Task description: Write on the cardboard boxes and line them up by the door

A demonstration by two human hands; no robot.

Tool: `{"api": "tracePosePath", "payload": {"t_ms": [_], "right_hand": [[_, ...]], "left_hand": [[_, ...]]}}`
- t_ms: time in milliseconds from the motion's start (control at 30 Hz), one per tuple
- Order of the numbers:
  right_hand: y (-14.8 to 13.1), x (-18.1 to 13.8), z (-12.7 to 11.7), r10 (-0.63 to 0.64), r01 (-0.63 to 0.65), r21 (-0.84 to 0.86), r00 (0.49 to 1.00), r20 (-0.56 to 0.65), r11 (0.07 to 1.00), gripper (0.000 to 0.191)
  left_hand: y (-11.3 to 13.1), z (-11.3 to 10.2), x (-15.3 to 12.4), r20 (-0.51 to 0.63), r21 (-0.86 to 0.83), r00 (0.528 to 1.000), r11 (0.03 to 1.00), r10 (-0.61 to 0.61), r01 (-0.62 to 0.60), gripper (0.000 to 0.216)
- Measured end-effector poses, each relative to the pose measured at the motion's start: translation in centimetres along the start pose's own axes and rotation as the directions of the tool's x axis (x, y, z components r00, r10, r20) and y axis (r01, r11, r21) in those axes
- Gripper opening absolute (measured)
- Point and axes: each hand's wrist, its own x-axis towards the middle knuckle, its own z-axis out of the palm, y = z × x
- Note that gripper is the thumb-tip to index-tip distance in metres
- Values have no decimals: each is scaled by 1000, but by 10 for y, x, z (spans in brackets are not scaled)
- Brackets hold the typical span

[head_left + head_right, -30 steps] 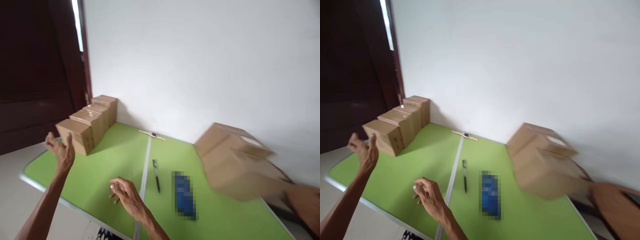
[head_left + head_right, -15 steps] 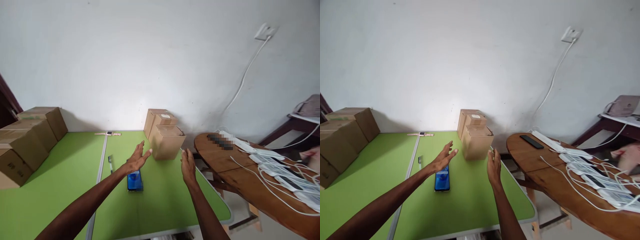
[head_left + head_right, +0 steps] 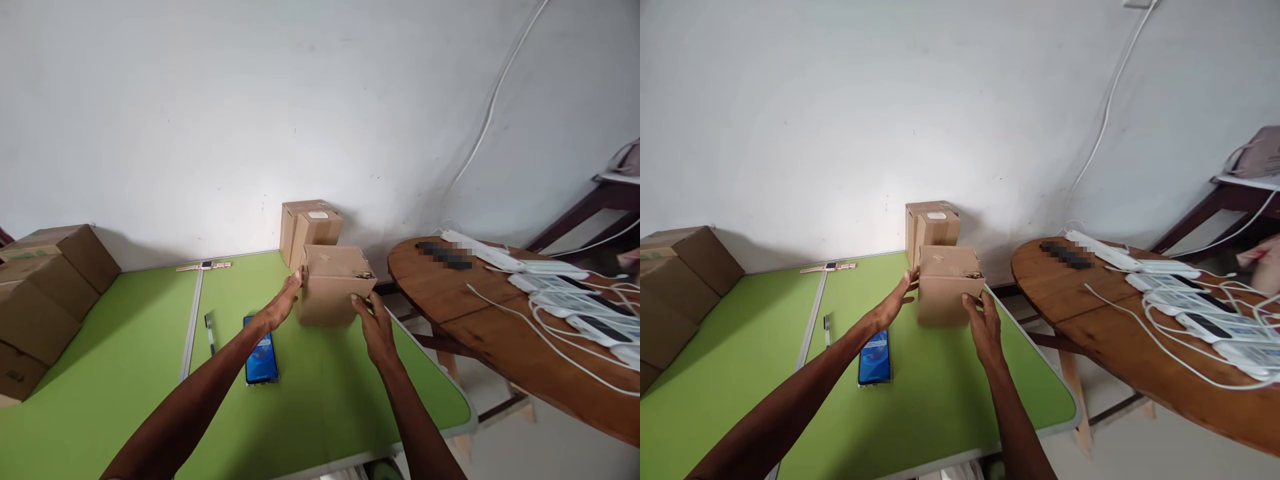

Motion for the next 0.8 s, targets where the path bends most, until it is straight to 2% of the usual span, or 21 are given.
{"api": "tracePosePath", "payload": {"t_ms": [133,233,300,367,467,567,700,800], "right_hand": [[-6,-55,-26,19,-22,92,999,41,996,50],[5,-86,-37,55,-64,247,997,45,967,47],[11,-99,-38,75,-91,295,995,64,951,48],[10,-108,-36,78,-100,288,993,87,953,49],[-6,-118,-33,35,-52,208,996,82,977,44],[-31,-128,-34,-19,12,87,997,78,996,46],[-64,-139,-29,-11,18,-45,987,160,999,53],[-82,-144,-10,47,-72,89,965,258,993,55]], "left_hand": [[-1,-3,-53,-58,9,997,999,-50,51,84],[-6,-6,-73,-78,34,995,998,-56,59,92],[-7,-5,-79,-34,36,999,998,-42,43,94],[-5,-3,-85,60,12,998,1000,-11,10,88],[3,-1,-101,157,-42,986,998,60,-54,75],[14,-8,-129,159,-80,981,992,113,-102,69],[32,-25,-169,66,-35,993,994,102,-100,68],[49,-36,-193,-41,38,997,997,68,-67,73]]}}
